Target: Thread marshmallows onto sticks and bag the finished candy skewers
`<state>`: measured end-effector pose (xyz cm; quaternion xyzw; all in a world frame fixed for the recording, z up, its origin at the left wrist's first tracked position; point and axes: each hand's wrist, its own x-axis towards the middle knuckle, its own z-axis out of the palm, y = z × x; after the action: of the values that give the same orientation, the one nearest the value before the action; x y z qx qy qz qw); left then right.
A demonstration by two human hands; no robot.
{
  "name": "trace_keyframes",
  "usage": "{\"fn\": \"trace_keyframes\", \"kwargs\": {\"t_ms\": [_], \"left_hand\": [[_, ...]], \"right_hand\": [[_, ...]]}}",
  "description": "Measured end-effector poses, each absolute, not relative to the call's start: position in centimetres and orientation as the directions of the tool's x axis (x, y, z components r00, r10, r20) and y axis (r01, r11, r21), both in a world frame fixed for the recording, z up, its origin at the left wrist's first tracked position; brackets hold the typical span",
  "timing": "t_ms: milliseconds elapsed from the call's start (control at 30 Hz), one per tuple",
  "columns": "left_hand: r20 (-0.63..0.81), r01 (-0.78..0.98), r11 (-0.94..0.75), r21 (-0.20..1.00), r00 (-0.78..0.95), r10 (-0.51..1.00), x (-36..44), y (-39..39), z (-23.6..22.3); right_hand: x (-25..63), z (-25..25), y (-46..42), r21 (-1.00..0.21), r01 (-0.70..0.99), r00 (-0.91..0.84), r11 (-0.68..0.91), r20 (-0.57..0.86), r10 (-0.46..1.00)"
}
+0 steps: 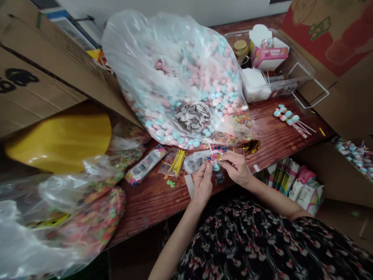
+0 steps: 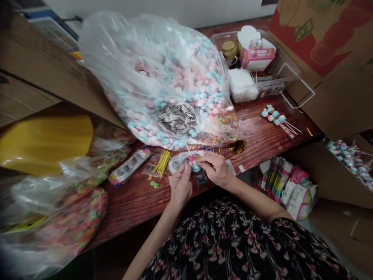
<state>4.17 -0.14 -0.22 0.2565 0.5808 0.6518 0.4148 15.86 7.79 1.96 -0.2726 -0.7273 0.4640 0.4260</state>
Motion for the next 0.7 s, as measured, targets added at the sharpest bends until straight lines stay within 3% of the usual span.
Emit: {"fn": "trace_keyframes", "kwargs": {"t_ms": [100,233,367,567,633,700], "left_hand": [[-0.185,-0.313,0.030,0.949,-0.479,0.858,4.5,-0.8,-0.8],[-0.108,-0.145,0.043,0.989,-0.477,0.872,4.4,-1.3,-0.6],[-0.115,-0.102,0.080,0.992,-0.419,0.901,3.9,-1.4,-0.1],[-0.298,-0.343,0.190,0.920,-0.296,0.907,3.3,-1.3,0.4],[-0.395,-0.432,0.269,0.861,-0.236,0.888,3.1,-1.3,0.9],[-0.472,-0.445,0.374,0.813,-0.128,0.872,2.7,-1.4,1.5]], "right_hand": [[15.9,2.1,8.0,-0.874,-0.039,-0.492,0.484,0.438,0.752],[15.4,1.5,7.1,-0.823,-0.068,-0.427,0.564,0.534,0.729],[15.0,0.8,6.5,-0.790,-0.052,-0.405,0.610,0.575,0.711],[16.1,0.9,8.0,-0.817,0.052,-0.469,0.574,0.487,0.737],[17.1,1.1,9.0,-0.658,0.114,-0.571,0.745,0.570,0.591],[18.1,1.3,9.9,-0.383,0.084,-0.738,0.920,0.596,0.315]]}}
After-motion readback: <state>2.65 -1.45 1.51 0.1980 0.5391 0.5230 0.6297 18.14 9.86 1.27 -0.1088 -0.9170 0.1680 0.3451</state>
